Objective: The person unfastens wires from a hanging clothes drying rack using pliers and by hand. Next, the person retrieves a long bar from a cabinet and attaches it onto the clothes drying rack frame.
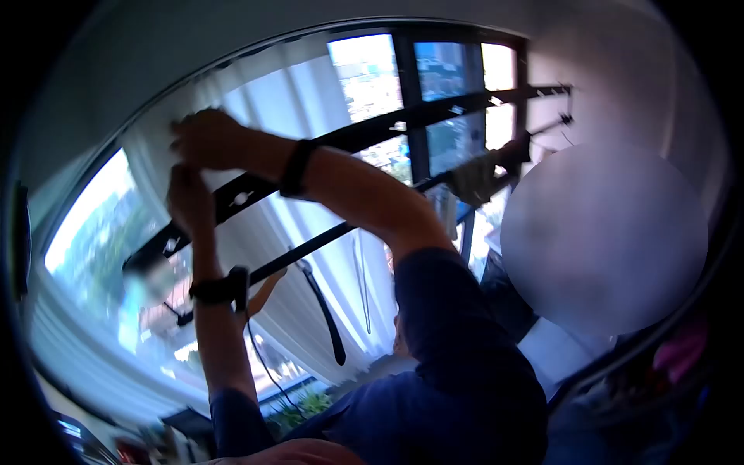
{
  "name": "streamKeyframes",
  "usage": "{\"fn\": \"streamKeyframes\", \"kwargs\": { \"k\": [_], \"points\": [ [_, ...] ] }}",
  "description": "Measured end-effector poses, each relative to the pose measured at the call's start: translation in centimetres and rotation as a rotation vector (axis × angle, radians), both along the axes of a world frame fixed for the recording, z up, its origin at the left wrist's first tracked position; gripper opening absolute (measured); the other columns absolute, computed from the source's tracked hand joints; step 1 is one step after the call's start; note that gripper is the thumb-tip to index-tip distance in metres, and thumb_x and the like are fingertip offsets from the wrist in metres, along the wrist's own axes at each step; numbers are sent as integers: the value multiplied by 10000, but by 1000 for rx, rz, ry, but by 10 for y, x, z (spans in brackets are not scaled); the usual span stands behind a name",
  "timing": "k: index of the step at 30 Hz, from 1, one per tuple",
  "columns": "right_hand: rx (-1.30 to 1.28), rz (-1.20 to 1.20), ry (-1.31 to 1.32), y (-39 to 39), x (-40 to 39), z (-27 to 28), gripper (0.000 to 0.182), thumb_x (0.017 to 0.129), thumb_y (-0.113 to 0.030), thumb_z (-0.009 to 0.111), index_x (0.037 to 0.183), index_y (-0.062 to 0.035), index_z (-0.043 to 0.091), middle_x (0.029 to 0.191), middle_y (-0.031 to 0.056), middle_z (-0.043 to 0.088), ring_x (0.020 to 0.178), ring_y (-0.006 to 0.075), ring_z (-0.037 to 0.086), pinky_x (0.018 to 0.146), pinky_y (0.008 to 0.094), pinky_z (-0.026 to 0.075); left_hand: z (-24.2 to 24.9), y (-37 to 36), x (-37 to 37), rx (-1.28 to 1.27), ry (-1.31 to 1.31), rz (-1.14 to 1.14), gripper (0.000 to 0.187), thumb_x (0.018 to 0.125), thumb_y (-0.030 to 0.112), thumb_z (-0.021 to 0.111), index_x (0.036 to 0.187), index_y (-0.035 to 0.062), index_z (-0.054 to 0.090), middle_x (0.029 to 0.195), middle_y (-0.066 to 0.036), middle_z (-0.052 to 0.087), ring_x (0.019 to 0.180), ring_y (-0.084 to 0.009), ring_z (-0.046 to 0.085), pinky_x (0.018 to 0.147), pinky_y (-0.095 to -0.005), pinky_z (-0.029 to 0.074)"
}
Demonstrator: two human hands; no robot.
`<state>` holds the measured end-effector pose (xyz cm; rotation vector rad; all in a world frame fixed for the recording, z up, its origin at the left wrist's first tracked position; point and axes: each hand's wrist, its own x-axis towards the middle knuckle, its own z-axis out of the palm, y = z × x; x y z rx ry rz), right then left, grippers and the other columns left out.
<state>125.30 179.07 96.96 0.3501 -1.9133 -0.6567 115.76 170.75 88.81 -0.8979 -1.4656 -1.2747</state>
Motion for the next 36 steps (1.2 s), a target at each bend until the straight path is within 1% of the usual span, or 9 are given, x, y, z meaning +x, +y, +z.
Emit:
{"fn": "streamKeyframes", "kwargs": {
  "k": [4,6,9,10,13,15,21,33,36],
  "points": [
    [23,-44,-33,-19,11,4,140,860,-172,625,862,-37,663,991,114,596,908,275,655,735,382,565,0,-9,-12,-23,48,205,197,910,319,556,953,137,617,844,-138,677,775,-389,643,649,-503,486],
    [-193,134,-60,-4,-13,1,309,924,-276,550,1032,8,608,900,189,659,859,353,666,766,446,531,-3,-3,-16,-54,74,259,204,913,316,542,992,144,616,851,-142,679,782,-399,640,646,-521,482],
    [-120,121,-12,1,-26,-2,339,892,-278,575,1037,28,583,841,189,683,843,369,677,731,441,533,1,-4,-16,-127,-20,336,215,900,283,556,1033,140,647,920,-141,689,820,-388,650,671,-504,499],
    [-396,181,-84,-11,-11,-2,330,886,-266,581,1024,34,585,856,187,682,828,368,676,730,436,534,0,-6,-18,-124,11,333,215,900,283,556,1033,140,647,920,-141,689,820,-388,650,671,-504,499],
    [-257,167,-21,-8,-17,-2,326,881,-256,584,1025,37,579,872,191,679,839,364,674,729,432,533,0,-6,-21,-152,45,374,213,907,267,524,1057,157,630,905,-145,691,782,-400,652,636,-528,493],
    [-517,203,-105,-11,-8,-3,292,865,-237,596,983,30,614,888,172,672,850,351,674,715,433,538,2,-4,-18,-154,54,408,206,921,251,504,1041,142,630,894,-131,696,764,-388,660,629,-517,498],
    [-142,103,113,0,-19,-10,142,798,-175,659,813,-41,704,890,110,630,831,307,673,675,392,554,5,-9,-3,-183,24,377,236,952,267,470,934,81,613,836,-149,679,744,-379,657,607,-495,484],
    [-325,128,-17,3,-24,-9,114,830,-156,660,881,-65,706,1015,104,623,975,278,646,776,386,543,5,-8,-11,-186,14,347,308,952,347,461,986,92,631,890,-158,681,804,-388,656,641,-507,487],
    [-173,20,-36,-3,-1,-9,129,832,-158,662,926,-80,704,1062,94,617,988,272,646,780,386,543,2,-6,-27,-179,133,432,307,930,368,500,971,103,649,910,-160,686,802,-385,659,648,-498,510]
  ]
}}
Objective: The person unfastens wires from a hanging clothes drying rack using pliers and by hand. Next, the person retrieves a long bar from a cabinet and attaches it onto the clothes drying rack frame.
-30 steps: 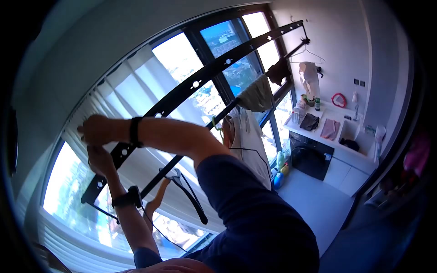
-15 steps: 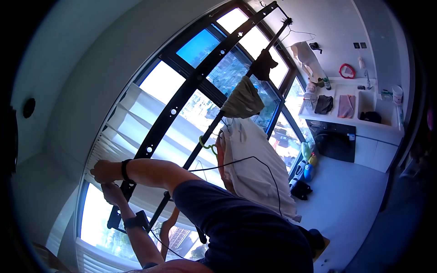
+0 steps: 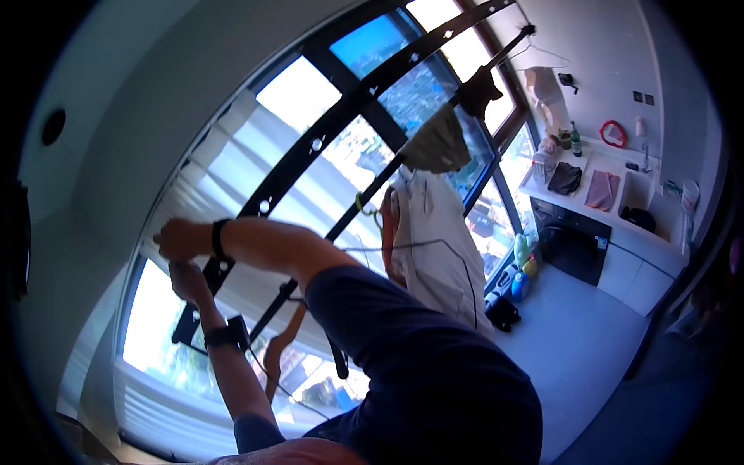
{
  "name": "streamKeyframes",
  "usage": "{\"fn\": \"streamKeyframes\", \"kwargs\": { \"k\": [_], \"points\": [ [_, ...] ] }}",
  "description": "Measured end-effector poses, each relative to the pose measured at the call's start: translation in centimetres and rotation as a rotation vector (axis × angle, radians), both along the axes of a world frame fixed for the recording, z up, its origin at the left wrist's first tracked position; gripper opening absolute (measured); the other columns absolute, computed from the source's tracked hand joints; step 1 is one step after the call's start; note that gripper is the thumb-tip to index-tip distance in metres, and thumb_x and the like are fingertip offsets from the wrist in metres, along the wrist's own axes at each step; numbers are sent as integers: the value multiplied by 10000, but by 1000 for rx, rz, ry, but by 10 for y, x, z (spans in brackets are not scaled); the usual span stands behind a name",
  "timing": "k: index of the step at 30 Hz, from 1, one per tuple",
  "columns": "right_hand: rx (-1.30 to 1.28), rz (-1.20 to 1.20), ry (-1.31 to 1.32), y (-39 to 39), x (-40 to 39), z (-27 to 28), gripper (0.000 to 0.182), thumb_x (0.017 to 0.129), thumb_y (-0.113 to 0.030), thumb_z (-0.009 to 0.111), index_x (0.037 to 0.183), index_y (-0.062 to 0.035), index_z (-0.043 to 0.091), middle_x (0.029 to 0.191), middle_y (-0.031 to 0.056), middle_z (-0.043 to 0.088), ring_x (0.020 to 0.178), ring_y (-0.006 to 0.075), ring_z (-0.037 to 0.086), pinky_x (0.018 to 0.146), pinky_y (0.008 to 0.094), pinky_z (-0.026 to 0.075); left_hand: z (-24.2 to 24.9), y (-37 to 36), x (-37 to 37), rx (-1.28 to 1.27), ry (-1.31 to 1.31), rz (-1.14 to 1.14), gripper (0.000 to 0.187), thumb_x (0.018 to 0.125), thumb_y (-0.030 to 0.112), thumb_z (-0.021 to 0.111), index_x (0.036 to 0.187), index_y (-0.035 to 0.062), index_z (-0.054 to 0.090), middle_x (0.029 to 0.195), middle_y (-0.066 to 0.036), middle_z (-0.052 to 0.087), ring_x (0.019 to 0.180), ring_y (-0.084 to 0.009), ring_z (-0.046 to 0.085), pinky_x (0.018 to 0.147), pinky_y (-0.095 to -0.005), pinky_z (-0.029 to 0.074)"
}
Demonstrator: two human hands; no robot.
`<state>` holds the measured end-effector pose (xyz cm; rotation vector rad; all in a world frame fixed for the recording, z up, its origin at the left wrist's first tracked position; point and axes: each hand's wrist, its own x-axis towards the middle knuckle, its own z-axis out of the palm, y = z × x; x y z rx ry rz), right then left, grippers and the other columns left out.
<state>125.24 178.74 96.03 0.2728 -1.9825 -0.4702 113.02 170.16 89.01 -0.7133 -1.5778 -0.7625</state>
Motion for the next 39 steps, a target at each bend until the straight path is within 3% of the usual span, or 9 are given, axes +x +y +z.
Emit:
{"fn": "streamKeyframes", "kwargs": {
  "k": [3,7,11,17,22,26,28,32,39],
  "points": [
    [37,-33,20,3,-2,-1,133,845,-150,647,948,-83,696,1077,80,617,985,268,646,773,374,544,0,1,13,41,-30,-3,253,895,347,556,944,111,632,821,-146,673,721,-404,639,600,-518,490],
    [72,3,52,12,-27,1,134,813,-183,651,904,-91,686,1045,102,608,982,282,639,786,400,546,-2,-1,12,5,-2,-72,215,920,282,522,970,112,643,855,-133,691,753,-364,669,644,-491,512],
    [52,-79,10,5,0,2,228,828,-201,668,1026,-88,672,1198,124,594,1014,270,651,809,381,561,-3,5,20,160,-88,-108,181,894,321,574,887,160,655,779,-121,686,752,-369,663,646,-490,504],
    [239,-115,99,9,1,8,134,856,-110,662,973,-47,650,1032,84,639,927,239,673,793,328,569,-1,2,33,229,-163,-237,158,868,294,603,866,147,660,773,-106,697,750,-349,671,686,-466,503],
    [313,-150,97,19,-8,13,200,841,-117,707,1015,-30,661,1016,93,654,873,231,697,751,313,585,-10,-5,27,195,-144,-379,196,898,304,645,871,111,663,742,-48,703,679,-242,683,688,-406,501],
    [333,-90,125,19,-3,13,179,861,-151,700,1001,-45,663,991,89,658,844,217,697,724,289,582,-21,-1,29,253,-81,-321,215,876,320,695,914,112,657,743,-21,710,658,-208,687,676,-372,499],
    [245,-5,58,4,11,20,107,859,-141,594,791,-59,594,833,99,570,762,272,629,644,381,520,-28,4,32,317,-83,-312,221,863,303,710,935,102,651,761,-33,710,686,-216,687,707,-386,497],
    [228,-59,8,1,16,22,95,859,-145,591,817,-59,594,849,98,572,798,257,636,665,368,531,-33,11,33,384,6,-242,234,836,262,725,984,98,648,848,-40,728,791,-230,700,802,-388,503],
    [308,-32,43,-2,24,23,130,858,-165,597,791,-53,589,824,100,565,762,254,622,653,369,516,-33,6,40,425,25,-191,202,830,244,708,962,98,662,814,-37,715,758,-233,673,889,-425,443]
  ]
}}
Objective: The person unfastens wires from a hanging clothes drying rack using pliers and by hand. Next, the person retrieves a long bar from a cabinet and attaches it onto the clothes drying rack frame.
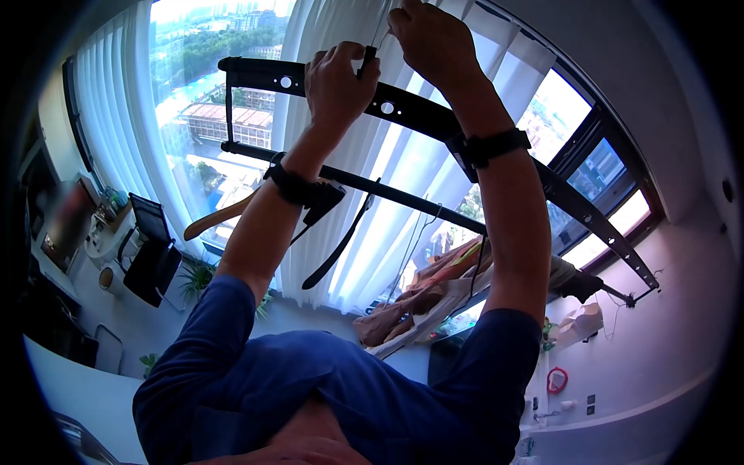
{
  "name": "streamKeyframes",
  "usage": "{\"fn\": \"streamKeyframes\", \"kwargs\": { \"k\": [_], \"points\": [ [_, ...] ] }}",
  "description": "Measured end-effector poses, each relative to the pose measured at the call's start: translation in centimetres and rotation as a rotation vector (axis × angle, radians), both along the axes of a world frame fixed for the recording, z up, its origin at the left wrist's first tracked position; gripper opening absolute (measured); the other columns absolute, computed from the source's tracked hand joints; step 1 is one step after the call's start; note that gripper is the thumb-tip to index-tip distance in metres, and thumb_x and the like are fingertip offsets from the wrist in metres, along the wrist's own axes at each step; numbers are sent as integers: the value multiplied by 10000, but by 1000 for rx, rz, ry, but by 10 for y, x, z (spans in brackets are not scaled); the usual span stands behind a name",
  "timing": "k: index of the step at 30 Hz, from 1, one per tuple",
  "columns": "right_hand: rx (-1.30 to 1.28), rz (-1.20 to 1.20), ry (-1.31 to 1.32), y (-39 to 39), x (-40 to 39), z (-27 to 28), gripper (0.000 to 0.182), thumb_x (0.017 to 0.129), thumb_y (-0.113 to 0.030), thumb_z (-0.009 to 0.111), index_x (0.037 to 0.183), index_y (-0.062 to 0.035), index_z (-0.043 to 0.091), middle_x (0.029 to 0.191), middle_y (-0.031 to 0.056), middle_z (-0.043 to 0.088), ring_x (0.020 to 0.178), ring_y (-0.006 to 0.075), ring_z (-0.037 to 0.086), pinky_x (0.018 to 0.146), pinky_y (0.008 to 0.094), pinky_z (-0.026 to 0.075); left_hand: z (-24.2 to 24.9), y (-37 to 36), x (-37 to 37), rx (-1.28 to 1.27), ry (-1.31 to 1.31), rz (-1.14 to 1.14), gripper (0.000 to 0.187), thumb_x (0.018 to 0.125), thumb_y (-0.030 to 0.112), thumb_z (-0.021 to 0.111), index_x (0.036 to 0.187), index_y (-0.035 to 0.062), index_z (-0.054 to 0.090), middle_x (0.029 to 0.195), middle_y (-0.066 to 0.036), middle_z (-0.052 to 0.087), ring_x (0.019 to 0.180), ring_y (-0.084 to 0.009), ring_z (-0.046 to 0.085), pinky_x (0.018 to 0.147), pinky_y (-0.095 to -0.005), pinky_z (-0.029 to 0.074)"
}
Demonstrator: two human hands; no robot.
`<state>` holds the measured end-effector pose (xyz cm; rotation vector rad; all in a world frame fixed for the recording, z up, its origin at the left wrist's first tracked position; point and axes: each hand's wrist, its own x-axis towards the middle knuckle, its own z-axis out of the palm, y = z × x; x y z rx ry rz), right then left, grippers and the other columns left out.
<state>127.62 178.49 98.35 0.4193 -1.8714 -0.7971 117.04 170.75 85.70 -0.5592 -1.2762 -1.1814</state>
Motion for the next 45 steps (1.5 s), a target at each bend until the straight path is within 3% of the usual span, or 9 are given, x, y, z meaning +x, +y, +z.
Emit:
{"fn": "streamKeyframes", "kwargs": {
  "k": [2,6,11,17,19,26,34,37,45],
  "points": [
    [0,16,-16,-3,3,1,140,858,-169,598,782,-51,586,819,101,562,753,258,618,650,373,513,4,-5,2,-136,-92,-18,204,854,299,678,891,98,680,736,-34,703,684,-205,665,899,-426,432],
    [-1,-4,-23,-7,3,4,151,854,-171,608,771,-47,580,820,111,552,749,269,613,649,390,508,8,2,7,-142,-184,48,261,876,348,644,803,102,688,656,-29,685,606,-181,654,901,-421,421],
    [43,-23,-32,-10,5,7,150,855,-170,610,772,-49,582,821,116,551,749,271,612,650,395,506,7,19,6,32,-86,175,290,880,362,637,747,108,684,628,-31,677,561,-170,644,898,-407,400],
    [74,37,-45,-5,6,10,145,829,-179,649,771,-52,610,794,103,585,740,272,620,651,386,510,6,19,9,53,-28,148,283,879,341,640,718,112,673,599,-25,663,532,-158,632,849,-380,400],
    [242,-69,30,17,-9,9,172,870,-191,700,977,-62,662,968,88,661,818,198,699,680,258,575,6,17,6,48,-11,143,280,877,337,647,709,114,670,569,-21,647,509,-159,623,828,-370,406],
    [325,-44,-72,28,2,11,168,897,-227,679,946,-67,662,935,95,673,807,215,706,668,260,574,6,13,-5,56,91,178,271,858,321,683,682,115,662,483,-16,592,445,-158,610,698,-327,475],
    [166,-156,-250,28,29,10,212,949,-210,606,1055,-44,683,974,129,710,844,250,717,716,301,585,7,12,-8,13,57,132,250,855,313,688,702,116,696,472,-10,591,417,-139,602,561,-283,505],
    [166,-1,-287,30,35,23,190,952,-183,599,1014,-31,692,931,122,719,815,238,720,693,303,584,8,11,-8,20,75,129,251,854,316,689,707,114,705,472,-7,593,412,-137,598,551,-277,506],
    [-178,-43,-315,22,33,34,226,952,-246,601,961,-50,715,812,84,728,687,201,708,594,265,547,9,8,-2,-1,54,117,276,863,334,678,686,124,693,471,-4,590,409,-130,595,546,-278,507]
  ]
}}
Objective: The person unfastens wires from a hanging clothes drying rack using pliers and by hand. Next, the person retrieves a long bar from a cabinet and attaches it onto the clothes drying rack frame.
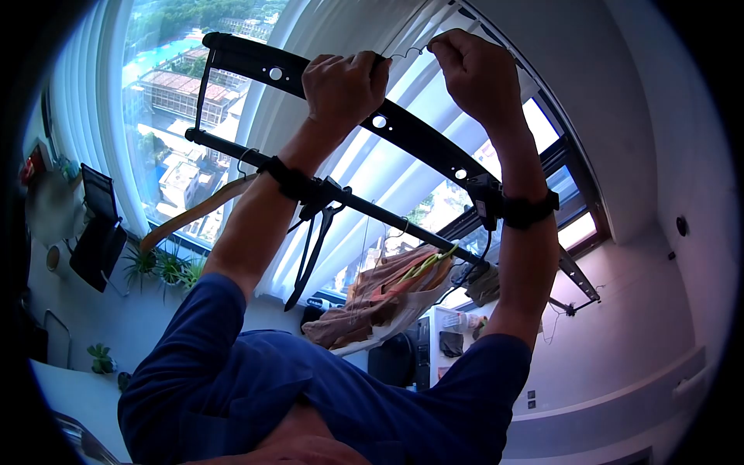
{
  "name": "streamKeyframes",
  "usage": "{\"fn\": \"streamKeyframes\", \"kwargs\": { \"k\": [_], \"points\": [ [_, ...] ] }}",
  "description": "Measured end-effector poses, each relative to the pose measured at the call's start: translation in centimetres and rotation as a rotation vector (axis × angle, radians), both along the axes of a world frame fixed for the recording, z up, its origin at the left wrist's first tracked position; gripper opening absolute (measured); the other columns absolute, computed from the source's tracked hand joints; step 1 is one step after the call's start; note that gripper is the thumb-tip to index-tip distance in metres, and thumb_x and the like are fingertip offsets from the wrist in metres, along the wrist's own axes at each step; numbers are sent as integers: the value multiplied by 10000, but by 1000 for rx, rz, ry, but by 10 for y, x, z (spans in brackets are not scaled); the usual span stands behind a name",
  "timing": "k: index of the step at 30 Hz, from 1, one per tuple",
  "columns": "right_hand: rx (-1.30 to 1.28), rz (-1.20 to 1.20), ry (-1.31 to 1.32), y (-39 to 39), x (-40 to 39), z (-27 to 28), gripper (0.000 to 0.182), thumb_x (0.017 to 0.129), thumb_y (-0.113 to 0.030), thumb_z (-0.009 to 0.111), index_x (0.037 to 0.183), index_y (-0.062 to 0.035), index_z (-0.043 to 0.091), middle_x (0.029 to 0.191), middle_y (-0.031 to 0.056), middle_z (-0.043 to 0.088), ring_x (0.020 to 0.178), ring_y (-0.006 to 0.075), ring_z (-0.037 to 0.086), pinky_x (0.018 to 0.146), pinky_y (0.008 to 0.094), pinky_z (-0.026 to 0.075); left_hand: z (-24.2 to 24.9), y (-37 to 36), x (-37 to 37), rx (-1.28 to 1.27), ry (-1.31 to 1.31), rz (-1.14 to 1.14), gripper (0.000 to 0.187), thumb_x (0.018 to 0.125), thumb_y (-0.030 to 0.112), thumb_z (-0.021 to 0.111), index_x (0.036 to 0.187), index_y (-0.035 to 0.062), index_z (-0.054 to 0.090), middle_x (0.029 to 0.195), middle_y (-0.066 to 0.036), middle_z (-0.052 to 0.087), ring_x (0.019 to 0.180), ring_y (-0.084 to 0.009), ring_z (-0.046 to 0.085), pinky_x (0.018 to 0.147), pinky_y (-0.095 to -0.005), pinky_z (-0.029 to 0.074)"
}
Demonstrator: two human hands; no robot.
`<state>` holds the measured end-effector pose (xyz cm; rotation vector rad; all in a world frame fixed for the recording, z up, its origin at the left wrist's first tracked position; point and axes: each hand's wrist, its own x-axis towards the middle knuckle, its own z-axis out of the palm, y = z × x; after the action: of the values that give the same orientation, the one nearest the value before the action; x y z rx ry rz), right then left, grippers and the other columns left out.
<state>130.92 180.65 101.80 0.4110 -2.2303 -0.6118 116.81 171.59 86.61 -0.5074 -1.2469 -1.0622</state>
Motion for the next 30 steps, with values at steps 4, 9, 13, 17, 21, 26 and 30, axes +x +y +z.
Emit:
{"fn": "streamKeyframes", "kwargs": {
  "k": [4,9,13,17,21,26,30],
  "points": [
    [28,137,46,0,-7,8,194,939,-227,620,956,-62,721,824,76,730,715,201,712,622,276,556,2,0,1,11,-10,16,270,867,331,673,691,127,691,467,-1,584,404,-130,589,548,-278,508],
    [338,234,200,-6,-18,25,150,914,-196,655,966,-74,724,848,77,734,760,213,720,673,283,570,3,1,5,0,-23,-4,266,870,328,669,695,128,687,467,0,585,420,-141,605,571,-280,520],
    [394,225,250,-49,-21,19,126,857,-200,670,867,-76,687,811,85,679,766,249,675,703,358,545,4,-2,7,-29,-33,-2,266,868,323,670,689,127,683,465,0,584,428,-148,613,590,-280,527],
    [287,130,218,-68,-28,17,122,802,-185,675,749,-75,675,733,95,654,717,291,646,663,399,512,4,-3,5,-6,23,10,263,866,315,671,679,129,676,460,1,578,424,-147,607,579,-287,522],
    [270,-30,186,-67,-38,19,121,803,-186,661,753,-78,680,759,113,653,735,307,646,669,415,508,5,-7,11,-49,-26,2,270,865,317,670,669,132,664,478,-2,593,441,-149,619,577,-291,521],
    [241,-176,107,-71,-49,24,137,782,-169,625,726,-61,689,749,153,668,737,343,655,695,440,519,7,-4,9,-44,-16,19,277,866,321,667,667,131,649,510,-10,616,460,-151,630,575,-285,521],
    [248,-356,112,-82,-68,33,134,755,-142,607,736,-58,709,761,172,678,757,337,672,728,435,535,7,-5,10,-46,-26,7,283,871,318,662,661,129,643,520,-15,626,478,-153,642,589,-292,528]
  ]
}}
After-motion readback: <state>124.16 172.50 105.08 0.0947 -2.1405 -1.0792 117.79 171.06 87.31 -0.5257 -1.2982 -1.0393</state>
